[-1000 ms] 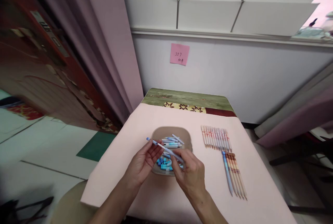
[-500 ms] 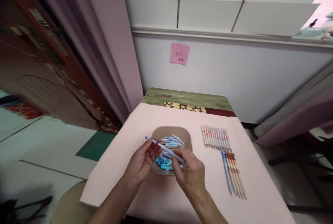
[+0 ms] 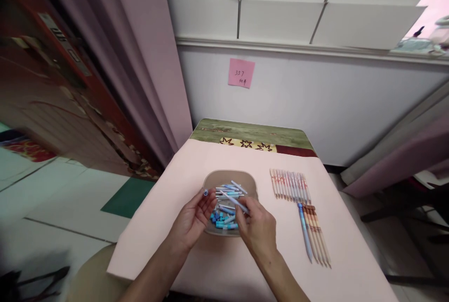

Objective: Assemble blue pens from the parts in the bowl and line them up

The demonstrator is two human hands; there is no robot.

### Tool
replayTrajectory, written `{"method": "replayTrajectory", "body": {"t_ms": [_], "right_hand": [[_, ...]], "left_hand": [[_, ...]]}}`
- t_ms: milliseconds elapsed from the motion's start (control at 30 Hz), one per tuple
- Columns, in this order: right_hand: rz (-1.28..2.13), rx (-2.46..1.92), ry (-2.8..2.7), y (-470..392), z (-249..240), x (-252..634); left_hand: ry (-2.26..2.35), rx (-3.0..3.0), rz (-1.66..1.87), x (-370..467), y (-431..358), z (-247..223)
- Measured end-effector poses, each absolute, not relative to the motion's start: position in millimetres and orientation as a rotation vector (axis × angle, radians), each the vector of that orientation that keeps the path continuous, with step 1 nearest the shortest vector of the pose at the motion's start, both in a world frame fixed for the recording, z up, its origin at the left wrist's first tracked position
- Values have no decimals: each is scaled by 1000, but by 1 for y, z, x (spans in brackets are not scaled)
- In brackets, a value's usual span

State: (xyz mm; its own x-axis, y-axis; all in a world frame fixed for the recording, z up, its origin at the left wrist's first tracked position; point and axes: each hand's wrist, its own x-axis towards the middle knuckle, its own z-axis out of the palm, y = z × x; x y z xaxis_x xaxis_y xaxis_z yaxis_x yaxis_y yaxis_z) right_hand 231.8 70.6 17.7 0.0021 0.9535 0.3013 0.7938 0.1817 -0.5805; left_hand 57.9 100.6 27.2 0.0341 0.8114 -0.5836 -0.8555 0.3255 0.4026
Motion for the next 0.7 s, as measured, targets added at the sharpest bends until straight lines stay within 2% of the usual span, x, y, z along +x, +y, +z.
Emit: {"method": "replayTrajectory", "body": {"t_ms": [300,433,500,633,700], "right_hand": [[254,-1953,-2264,97,-4,207],[372,-1801,-2131,99,-2,209],[627,-1607,-1903,96,2,209],[1519,-1256,-1157,89,12,202],[1767,-1105,-827,86,15,197]], "left_hand": [[863,-39,1226,57,95,34],[889,52,1231,55,92,32],[910,178,1278,57,92,30],[1011,534,1398,65,90,31],[1056,699,1407,69,88,32]]}}
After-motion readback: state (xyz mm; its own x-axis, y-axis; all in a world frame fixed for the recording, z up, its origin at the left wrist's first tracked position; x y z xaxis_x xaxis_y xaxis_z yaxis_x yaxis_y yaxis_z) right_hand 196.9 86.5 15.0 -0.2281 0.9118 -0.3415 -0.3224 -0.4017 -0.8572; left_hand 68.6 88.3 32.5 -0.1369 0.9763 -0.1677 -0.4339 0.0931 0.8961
